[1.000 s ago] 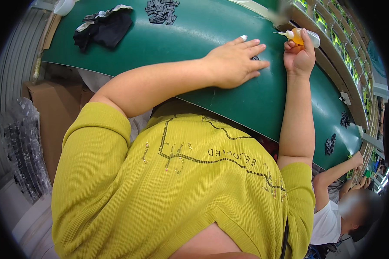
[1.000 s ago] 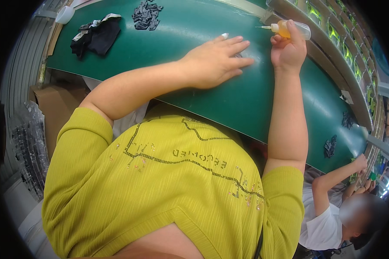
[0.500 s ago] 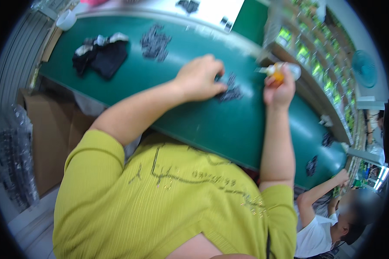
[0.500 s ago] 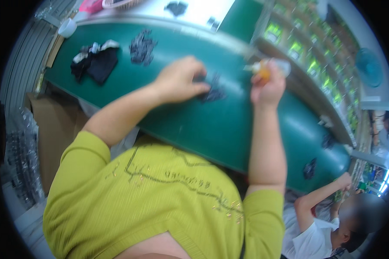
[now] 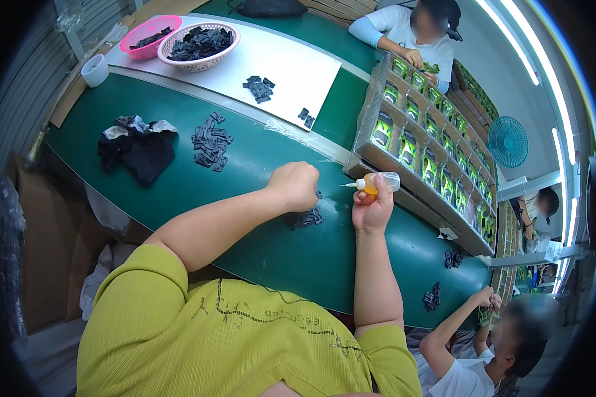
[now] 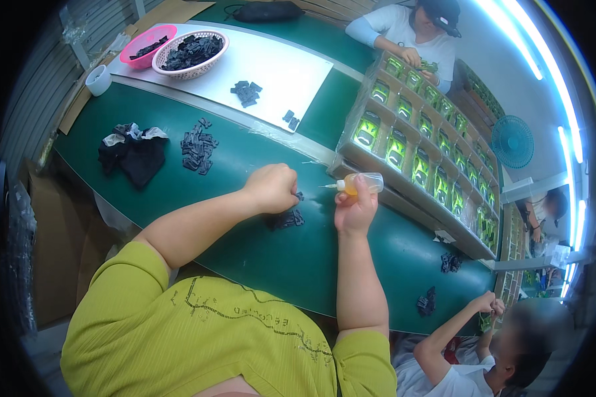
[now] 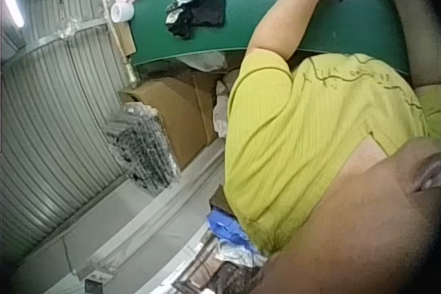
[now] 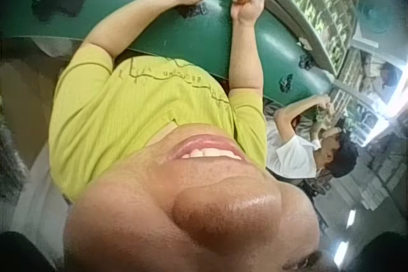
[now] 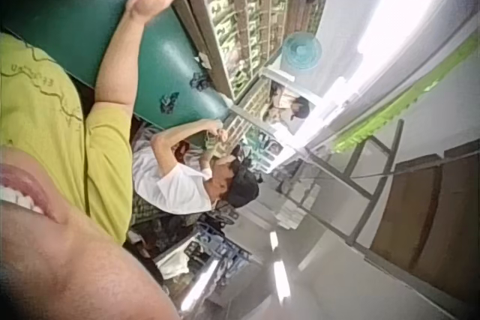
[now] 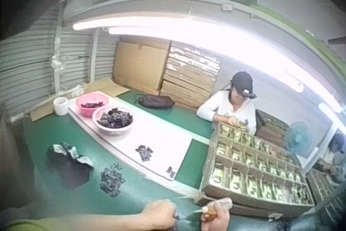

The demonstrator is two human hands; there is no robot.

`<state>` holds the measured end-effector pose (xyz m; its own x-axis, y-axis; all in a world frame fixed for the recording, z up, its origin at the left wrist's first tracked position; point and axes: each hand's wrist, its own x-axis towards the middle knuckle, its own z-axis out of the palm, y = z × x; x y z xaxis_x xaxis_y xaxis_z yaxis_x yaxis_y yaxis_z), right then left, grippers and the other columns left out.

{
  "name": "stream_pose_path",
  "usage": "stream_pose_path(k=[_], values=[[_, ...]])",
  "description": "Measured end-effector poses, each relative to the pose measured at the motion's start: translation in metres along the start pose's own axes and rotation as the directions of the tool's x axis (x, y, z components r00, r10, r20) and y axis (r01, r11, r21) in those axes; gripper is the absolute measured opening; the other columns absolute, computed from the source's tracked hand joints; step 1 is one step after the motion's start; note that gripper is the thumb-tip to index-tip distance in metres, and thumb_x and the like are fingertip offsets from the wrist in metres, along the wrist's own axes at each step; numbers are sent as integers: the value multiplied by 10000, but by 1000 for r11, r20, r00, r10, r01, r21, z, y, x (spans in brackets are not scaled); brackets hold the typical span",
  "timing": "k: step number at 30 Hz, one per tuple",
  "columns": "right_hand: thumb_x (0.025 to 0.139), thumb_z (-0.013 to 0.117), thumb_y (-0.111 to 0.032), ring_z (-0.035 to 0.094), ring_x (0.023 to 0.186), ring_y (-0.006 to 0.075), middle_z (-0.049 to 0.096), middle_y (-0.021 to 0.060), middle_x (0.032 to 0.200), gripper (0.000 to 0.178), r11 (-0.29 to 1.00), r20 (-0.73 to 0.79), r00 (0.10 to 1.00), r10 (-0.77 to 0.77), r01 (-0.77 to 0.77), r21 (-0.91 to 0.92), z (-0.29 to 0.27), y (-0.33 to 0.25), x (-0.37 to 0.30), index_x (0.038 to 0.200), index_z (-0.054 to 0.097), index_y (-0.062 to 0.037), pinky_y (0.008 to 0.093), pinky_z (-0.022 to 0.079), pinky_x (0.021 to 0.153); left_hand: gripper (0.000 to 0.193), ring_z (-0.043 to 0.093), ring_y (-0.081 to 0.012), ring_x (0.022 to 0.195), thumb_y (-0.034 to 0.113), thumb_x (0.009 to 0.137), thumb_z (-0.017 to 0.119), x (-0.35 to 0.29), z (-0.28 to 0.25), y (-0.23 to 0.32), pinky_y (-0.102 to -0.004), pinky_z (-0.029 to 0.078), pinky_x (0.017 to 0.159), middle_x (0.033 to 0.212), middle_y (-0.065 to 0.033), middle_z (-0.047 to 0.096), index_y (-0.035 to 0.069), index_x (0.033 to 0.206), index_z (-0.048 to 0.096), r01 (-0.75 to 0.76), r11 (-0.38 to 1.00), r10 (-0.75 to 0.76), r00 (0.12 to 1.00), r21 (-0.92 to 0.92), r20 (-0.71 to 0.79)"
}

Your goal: The person repeatedly picks up small plastic parts, applies adhesive to each piece using a squeeze bottle, and places them on the table.

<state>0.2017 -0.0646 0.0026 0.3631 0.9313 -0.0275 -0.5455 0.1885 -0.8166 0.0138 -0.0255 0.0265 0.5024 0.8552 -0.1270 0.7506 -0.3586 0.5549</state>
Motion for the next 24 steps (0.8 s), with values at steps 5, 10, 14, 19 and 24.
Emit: stream_pose_path(k=[5, 10, 14, 19, 24], values=[[856, 586, -165, 532, 633, 121, 568, 38, 847, 164, 999, -49, 999, 21, -20, 29, -6, 7, -2, 981, 496, -109, 223, 403, 475, 122, 619, -310, 781, 156, 656, 681, 5, 10, -12, -391, 497, 706, 790, -142, 645, 56, 716, 642, -22, 998, 23, 999, -55, 30], [858, 590, -157, 539, 561, 120, 590, 46, 798, 148, 997, -32, 997, -72, 71, -28, -6, 9, 4, 967, 523, -83, 231, 413, 427, 198, 612, -203, 637, 76, 677, 701, 21, 33, -45, -326, 492, 592, 682, -90, 619, 52, 850, 609, -183, 741, 83, 980, -646, -183], [841, 619, -102, 555, 574, 136, 603, 75, 785, 129, 946, 88, 959, -269, 280, -165, 7, 8, -2, 918, 553, -23, 233, 424, 448, 285, 623, -138, 640, -5, 816, 609, 20, 9, -34, -239, 511, 564, 764, -84, 614, -31, 1098, 577, 74, 563, 104, 982, -823, 159], [854, 624, -102, 562, 551, 138, 629, 86, 787, 116, 820, 226, 894, -386, 445, -360, 6, 15, -3, 907, 583, -7, 250, 445, 466, 300, 650, -165, 686, 1, 819, 603, 24, 9, -31, -252, 522, 605, 850, -130, 629, -86, 1101, 546, 133, 563, 96, 970, -816, 224], [814, 684, -117, 593, 617, 131, 628, 78, 792, 172, 828, 205, 915, -348, 402, -390, 12, 16, -4, 888, 576, -6, 226, 465, 473, 293, 658, -175, 700, 2, 807, 607, 23, 10, -30, -255, 525, 631, 870, -152, 633, -95, 1073, 536, 131, 615, 76, 972, -777, 224]])
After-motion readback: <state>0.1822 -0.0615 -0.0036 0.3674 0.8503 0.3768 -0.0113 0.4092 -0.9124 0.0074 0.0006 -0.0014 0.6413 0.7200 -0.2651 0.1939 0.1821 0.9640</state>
